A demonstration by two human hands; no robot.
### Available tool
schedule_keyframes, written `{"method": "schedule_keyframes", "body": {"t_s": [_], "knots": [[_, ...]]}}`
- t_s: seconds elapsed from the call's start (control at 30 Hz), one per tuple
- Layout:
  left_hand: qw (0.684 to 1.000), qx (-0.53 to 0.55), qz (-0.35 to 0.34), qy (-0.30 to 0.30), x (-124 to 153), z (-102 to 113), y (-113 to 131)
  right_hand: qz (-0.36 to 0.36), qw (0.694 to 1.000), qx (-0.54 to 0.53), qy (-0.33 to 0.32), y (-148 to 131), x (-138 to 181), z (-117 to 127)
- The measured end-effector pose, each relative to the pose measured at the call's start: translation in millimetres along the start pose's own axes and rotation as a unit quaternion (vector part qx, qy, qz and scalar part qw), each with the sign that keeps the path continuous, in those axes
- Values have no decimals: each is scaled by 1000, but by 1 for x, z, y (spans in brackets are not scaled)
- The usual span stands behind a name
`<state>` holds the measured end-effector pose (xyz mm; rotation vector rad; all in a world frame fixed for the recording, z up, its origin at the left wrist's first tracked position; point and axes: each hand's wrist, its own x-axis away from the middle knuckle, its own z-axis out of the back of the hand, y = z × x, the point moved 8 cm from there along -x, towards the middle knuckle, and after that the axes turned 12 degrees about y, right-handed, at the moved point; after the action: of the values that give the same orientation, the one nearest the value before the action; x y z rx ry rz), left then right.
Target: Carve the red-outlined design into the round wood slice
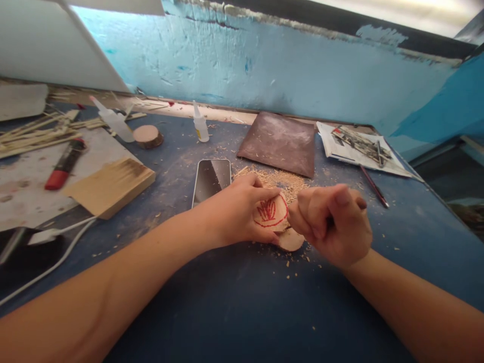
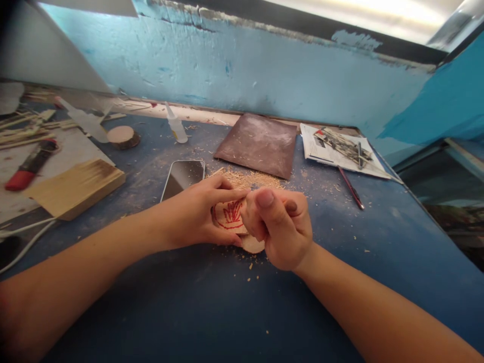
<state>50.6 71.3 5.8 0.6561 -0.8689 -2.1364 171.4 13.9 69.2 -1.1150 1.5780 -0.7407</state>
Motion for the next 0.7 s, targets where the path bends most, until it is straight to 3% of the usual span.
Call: {"method": "schedule_keyframes", "body": {"t_s": [0.17,0.4,0.7], "knots": [[1000,15,-22,9,-1,-2,1,-52,997,-14,61,16,-4,2],[1000,20,-12,2,-1,-1,3,-106,993,-44,40,37,-4,1],[1000,10,-3,9,0,-2,-5,-89,988,13,-128,12,-4,6]]}}
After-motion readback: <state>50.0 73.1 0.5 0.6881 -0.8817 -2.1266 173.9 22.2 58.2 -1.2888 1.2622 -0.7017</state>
